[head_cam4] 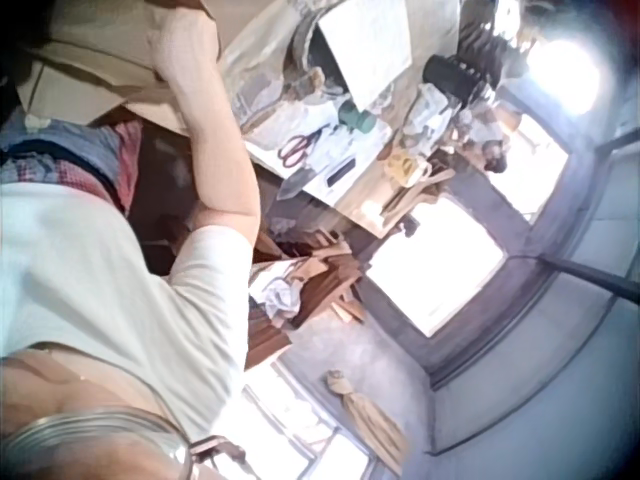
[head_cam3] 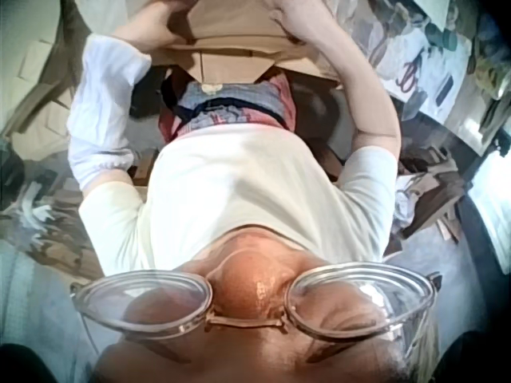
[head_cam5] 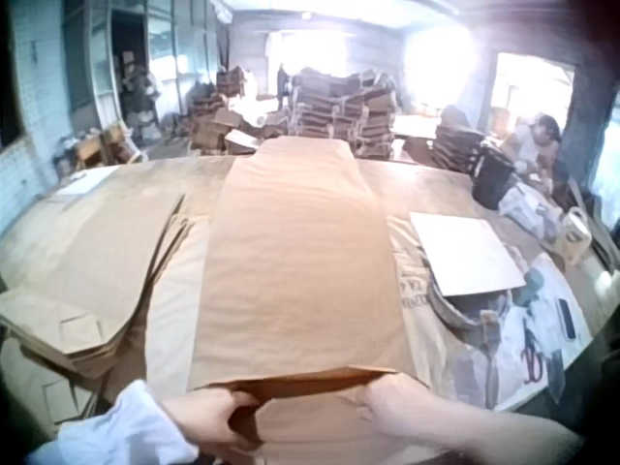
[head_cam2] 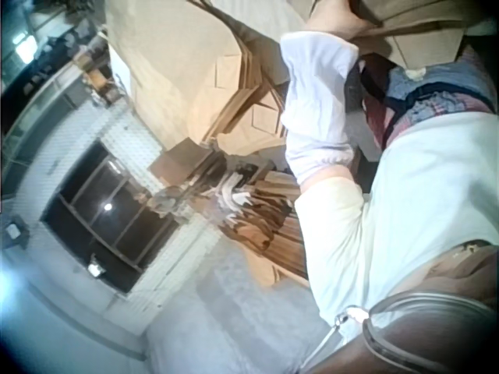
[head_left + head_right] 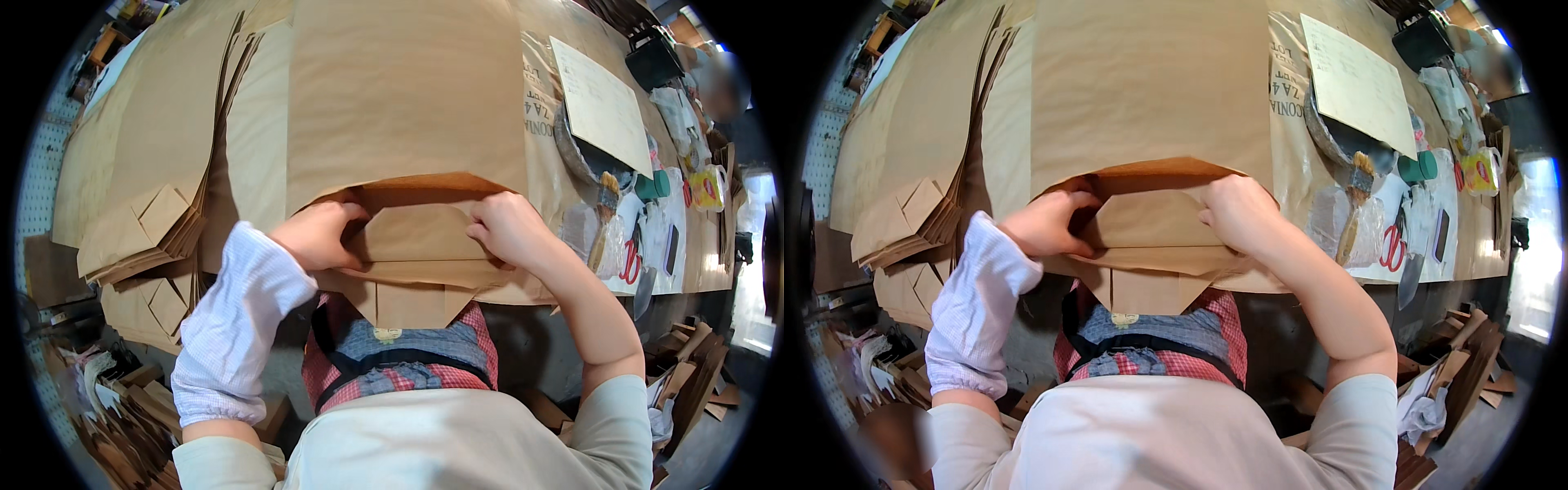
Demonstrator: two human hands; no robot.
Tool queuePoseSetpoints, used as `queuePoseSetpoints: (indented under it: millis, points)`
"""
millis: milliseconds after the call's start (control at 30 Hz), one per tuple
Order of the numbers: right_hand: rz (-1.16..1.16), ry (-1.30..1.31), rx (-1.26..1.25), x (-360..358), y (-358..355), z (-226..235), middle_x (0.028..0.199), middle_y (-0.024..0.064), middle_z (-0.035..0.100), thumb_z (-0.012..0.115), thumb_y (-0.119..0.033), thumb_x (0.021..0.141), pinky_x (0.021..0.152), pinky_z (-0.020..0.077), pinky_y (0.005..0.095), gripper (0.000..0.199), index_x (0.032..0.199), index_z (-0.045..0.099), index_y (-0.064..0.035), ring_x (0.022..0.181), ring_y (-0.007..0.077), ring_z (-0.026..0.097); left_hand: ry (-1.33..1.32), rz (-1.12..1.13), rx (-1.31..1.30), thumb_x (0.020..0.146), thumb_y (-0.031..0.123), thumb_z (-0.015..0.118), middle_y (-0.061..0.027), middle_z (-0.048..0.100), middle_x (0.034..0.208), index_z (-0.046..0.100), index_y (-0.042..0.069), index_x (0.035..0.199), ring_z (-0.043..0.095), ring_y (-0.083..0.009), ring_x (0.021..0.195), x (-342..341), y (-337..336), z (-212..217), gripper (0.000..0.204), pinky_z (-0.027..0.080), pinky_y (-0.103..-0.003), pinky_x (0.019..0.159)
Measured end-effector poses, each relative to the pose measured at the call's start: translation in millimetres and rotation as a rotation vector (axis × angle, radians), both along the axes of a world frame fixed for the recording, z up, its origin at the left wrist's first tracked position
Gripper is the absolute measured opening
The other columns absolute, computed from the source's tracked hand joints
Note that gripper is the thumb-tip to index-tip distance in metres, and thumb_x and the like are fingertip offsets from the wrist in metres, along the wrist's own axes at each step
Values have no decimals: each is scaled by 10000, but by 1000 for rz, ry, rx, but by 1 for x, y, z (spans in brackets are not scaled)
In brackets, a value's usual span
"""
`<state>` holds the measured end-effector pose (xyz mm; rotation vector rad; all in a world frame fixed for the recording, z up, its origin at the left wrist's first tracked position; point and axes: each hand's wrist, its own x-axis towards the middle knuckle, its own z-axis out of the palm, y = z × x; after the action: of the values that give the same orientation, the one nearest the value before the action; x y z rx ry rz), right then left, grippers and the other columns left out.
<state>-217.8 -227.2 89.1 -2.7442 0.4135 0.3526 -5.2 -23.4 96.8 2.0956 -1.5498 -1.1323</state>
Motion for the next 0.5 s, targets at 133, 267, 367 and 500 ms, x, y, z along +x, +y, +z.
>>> queuePoseSetpoints:
  millis: [133,267,367,500]
  points:
    - [72,-3,-261,-1,8,-20,749,144,659,649,-155,789,630,530,393,139,820,688,-25,716,310,662,-262,215,-154,682,111,756,-187,591,1014,644,-8,952,579,-384,950,-29,-2,-36,316,476,-411,828]
    - [-85,-441,-153,-59,0,15,752,89,561,625,-83,755,639,502,396,230,983,654,-87,749,277,615,-157,238,-108,655,173,797,-184,586,1009,634,-4,969,584,-377,953,-24,1,-27,395,477,-415,829]
    - [-205,-325,-443,-129,-35,42,758,89,539,648,-75,710,622,487,407,291,1000,645,-102,749,276,597,-195,116,57,603,292,864,-207,575,1096,559,54,1196,567,-391,1043,-31,-1,6,708,472,-440,887]
    - [-127,-263,-517,-186,-65,33,759,88,524,677,-57,688,606,477,409,382,1064,636,-105,740,283,578,-410,-5,-26,551,259,879,-215,456,1284,490,83,1269,526,-405,1112,-53,1,2,835,469,-452,933]
